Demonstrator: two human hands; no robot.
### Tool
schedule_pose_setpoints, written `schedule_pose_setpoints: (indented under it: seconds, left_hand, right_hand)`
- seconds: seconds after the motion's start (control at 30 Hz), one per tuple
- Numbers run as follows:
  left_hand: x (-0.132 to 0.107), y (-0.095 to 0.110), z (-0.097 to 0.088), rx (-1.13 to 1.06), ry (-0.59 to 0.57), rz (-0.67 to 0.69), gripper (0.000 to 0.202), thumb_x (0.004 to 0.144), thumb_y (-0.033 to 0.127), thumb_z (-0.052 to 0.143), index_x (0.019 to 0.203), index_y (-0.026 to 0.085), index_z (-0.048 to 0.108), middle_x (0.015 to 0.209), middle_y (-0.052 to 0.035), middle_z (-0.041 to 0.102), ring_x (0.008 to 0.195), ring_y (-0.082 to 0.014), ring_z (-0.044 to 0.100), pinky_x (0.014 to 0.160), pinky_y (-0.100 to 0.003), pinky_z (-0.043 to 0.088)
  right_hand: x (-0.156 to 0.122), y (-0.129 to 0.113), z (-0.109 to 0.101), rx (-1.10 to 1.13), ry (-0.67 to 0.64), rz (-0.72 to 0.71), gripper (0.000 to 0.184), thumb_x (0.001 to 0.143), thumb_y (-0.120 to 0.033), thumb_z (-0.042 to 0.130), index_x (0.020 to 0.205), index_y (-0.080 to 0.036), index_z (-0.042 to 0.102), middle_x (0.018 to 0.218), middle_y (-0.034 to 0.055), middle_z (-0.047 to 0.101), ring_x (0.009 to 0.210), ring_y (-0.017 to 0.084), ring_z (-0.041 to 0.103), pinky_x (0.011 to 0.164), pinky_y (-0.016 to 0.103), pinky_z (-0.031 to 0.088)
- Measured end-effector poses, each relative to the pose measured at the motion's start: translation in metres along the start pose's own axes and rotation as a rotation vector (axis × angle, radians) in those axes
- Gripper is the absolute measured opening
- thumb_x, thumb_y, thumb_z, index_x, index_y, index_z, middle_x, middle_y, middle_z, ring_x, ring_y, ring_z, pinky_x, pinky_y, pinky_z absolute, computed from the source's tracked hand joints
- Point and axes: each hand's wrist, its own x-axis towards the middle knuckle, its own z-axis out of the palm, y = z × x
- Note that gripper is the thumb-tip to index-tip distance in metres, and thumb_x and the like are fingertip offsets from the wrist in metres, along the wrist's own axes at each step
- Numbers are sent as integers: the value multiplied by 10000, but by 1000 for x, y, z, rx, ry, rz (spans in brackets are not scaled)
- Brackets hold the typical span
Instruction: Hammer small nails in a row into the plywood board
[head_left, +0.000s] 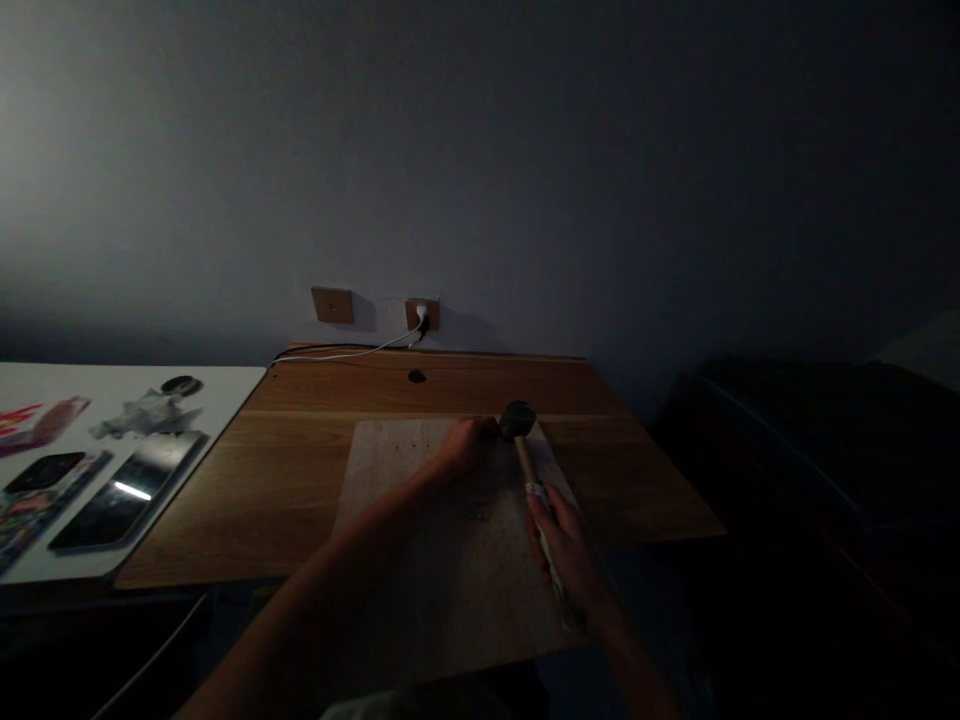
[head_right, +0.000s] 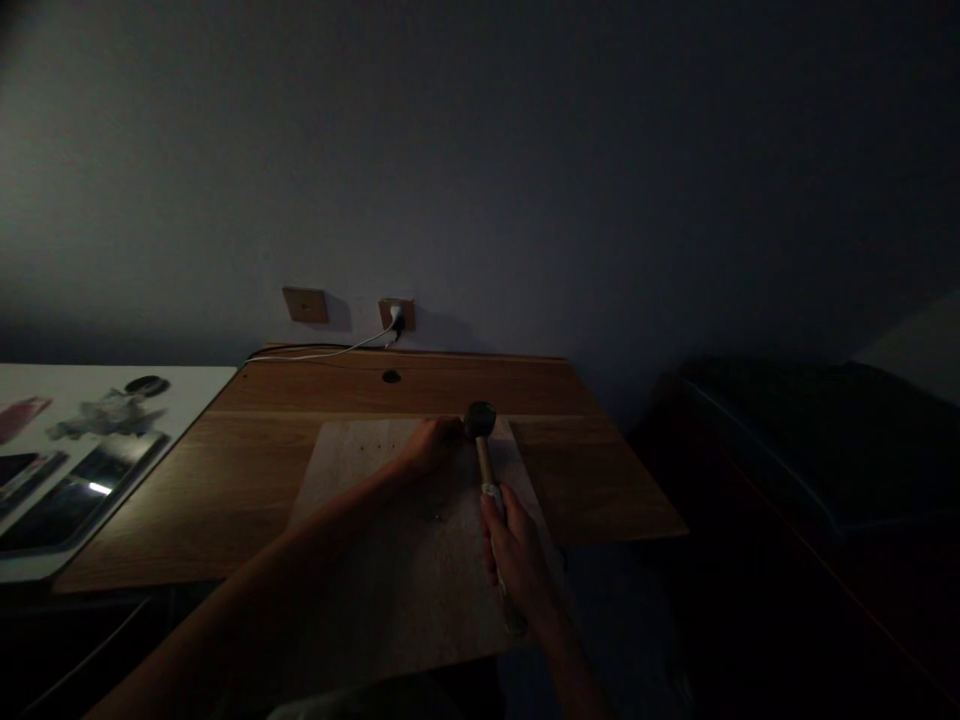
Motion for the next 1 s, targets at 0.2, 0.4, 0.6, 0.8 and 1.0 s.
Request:
schedule_pose_setpoints:
  seconds: [0.2,0.4,0.6,0.8,1.0]
  left_hand:
    - [1,-6,2,-61,2,-44,324,775,101,609,1079,167,703,837,-28,760,746,-160,684,702,-245,490]
    - [0,-8,5,-77,29,-68,328,784,121,635,1104,176,678,843,-24,762,760,-160,699,688,-239,485]
    - [1,-6,5,-82,43,-47,296,777,103,640,1060,173,692,794,-16,752,733,-154,689,689,-238,490]
    - [3,-13,10,-150,23,-24,343,776,95,643,1108,171,681,838,-29,769,764,-170,713,692,-245,504]
    - [4,-11,9,-74,52,-36,320,781,117,636,1093,159,690,850,-49,765,765,-181,705,688,-254,498]
  right_hand:
    - [-2,-5,5,-23,42,25,477,833,-724,515,897,-251,507,631,-85,457,398,71,424,316,174,343]
    - [-2,-5,7,-33,38,-1,485,831,-726,517,945,-255,515,609,-90,462,392,79,421,309,179,338]
    - [-2,-5,9,-48,32,15,466,846,-714,499,885,-249,491,617,-86,457,401,74,425,309,170,334]
    - [1,4,8,-49,34,5,449,863,-697,494,918,-251,497,592,-97,442,394,74,410,307,170,327]
    - [0,4,8,-43,45,26,453,849,-698,500,936,-253,502,635,-88,474,393,73,424,306,175,328]
